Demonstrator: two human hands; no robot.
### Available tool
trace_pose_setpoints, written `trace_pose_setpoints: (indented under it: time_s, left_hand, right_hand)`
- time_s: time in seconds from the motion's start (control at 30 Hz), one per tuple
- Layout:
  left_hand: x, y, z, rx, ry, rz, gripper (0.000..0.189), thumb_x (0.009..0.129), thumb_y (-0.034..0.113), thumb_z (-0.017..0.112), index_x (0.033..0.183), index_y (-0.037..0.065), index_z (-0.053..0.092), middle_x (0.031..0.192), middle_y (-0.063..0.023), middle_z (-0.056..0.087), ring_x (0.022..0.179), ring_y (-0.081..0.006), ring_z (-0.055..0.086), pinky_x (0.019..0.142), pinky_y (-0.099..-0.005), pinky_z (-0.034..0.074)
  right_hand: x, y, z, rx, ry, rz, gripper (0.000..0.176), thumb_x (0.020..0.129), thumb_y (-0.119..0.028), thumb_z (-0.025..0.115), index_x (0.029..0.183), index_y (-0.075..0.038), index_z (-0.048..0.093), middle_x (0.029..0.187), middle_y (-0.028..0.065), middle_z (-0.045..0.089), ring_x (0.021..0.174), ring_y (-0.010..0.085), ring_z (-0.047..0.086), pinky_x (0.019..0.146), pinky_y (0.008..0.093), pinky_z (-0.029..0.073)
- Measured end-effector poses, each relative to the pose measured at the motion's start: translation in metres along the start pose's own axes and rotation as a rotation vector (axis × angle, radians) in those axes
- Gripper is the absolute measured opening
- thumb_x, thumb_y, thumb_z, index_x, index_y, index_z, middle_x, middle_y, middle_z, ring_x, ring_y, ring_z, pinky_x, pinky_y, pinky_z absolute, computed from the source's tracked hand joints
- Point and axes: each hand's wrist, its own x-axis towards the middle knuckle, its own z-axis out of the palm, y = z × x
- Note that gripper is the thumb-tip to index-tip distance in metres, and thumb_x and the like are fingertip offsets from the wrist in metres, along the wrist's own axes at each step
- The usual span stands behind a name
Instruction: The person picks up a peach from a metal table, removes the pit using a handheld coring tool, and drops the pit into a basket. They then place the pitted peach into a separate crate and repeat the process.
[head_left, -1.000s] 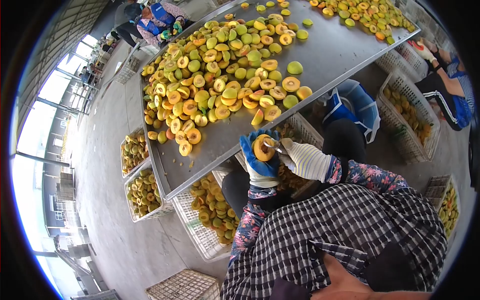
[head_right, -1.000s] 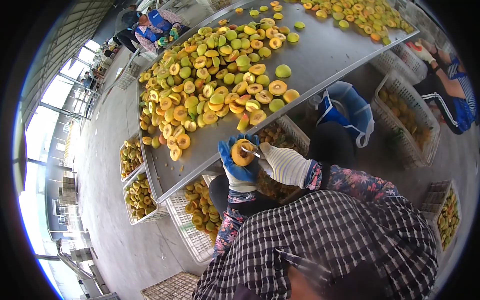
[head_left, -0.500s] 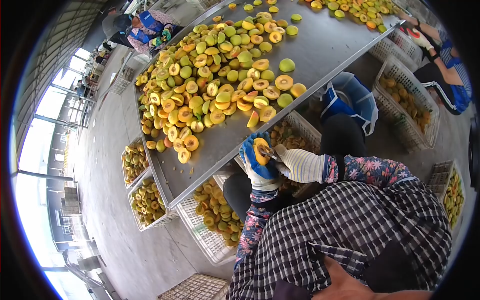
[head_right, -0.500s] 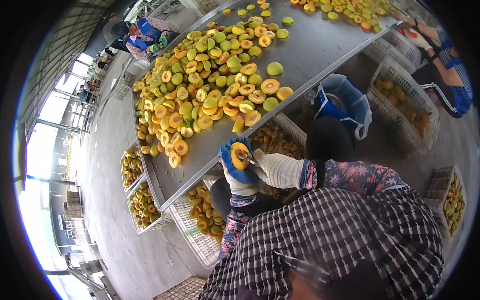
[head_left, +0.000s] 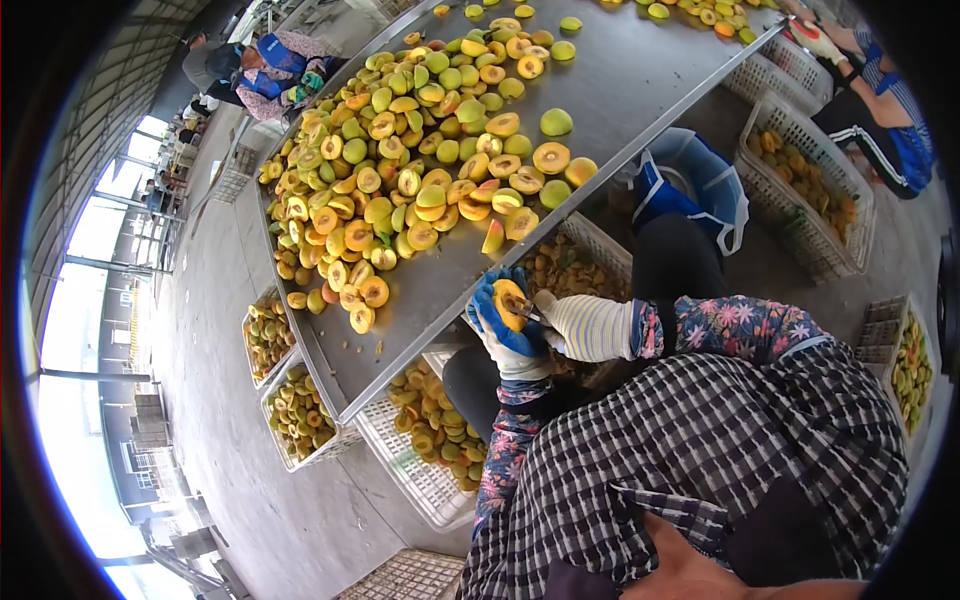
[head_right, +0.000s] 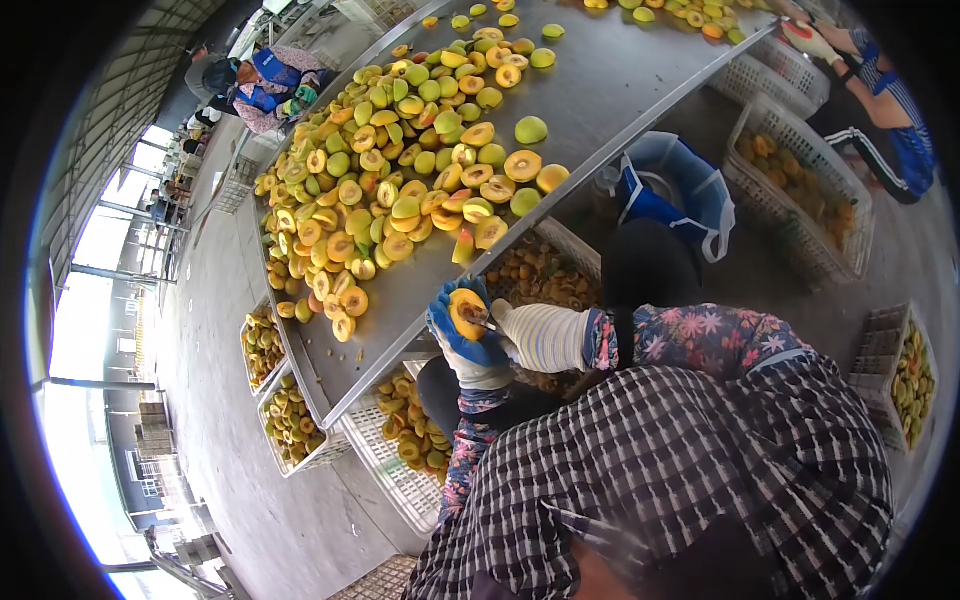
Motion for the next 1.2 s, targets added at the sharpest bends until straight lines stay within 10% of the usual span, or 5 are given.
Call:
trace_pose_setpoints:
  time_s: [0.3,0.63,0.87,1.0,1.2]
  left_hand:
    - [0.008,0.019,-0.009,-0.503,0.148,-0.649,0.038,0.08,-0.004,0.063,0.115,0.0,0.049,0.111,-0.0108,0.059,0.101,-0.0236,0.059,0.092,-0.0367,0.048]
    - [0.01,0.034,0.011,0.625,0.059,0.016,0.033,0.1,0.031,0.049,0.098,-0.001,0.059,0.101,-0.0117,0.061,0.087,-0.0224,0.062,0.081,-0.037,0.054]
    - [0.006,0.008,-0.007,0.223,0.103,-0.146,0.031,0.101,0.03,0.051,0.106,0.0,0.056,0.098,-0.0107,0.061,0.088,-0.0234,0.062,0.078,-0.0405,0.057]
    - [0.009,0.002,-0.015,0.49,0.008,-0.063,0.02,0.097,0.022,0.054,0.102,0.003,0.053,0.094,-0.0096,0.06,0.087,-0.0219,0.061,0.076,-0.0359,0.055]
    - [0.013,0.006,-0.023,0.291,-0.12,-0.236,0.021,0.085,-0.002,0.059,0.104,0.003,0.051,0.097,-0.0109,0.061,0.089,-0.022,0.062,0.081,-0.0332,0.053]
  right_hand:
    - [0.033,0.067,0.021,0.03,-0.231,-0.149,0.026,0.101,-0.023,0.041,0.11,-0.001,0.052,0.1,0.0148,0.062,0.094,0.0302,0.059,0.088,0.0324,0.044]
    - [0.02,0.031,0.011,-0.068,0.07,-0.191,0.035,0.087,-0.018,0.059,0.111,0.006,0.048,0.088,0.0241,0.063,0.086,0.0436,0.062,0.074,0.0435,0.05]
    - [0.034,0.053,0.045,0.067,0.144,-0.291,0.034,0.091,-0.018,0.056,0.115,0.005,0.05,0.09,0.0236,0.064,0.086,0.041,0.063,0.074,0.041,0.051]
    - [0.016,0.01,0.003,-0.335,-0.103,0.059,0.031,0.097,-0.018,0.043,0.119,0.002,0.051,0.094,0.018,0.064,0.094,0.0309,0.063,0.087,0.0391,0.048]
    - [0.04,0.055,0.025,-1.302,-0.149,-0.605,0.029,0.095,-0.023,0.047,0.113,-0.003,0.058,0.099,0.0072,0.066,0.097,0.0235,0.064,0.088,0.0344,0.044]
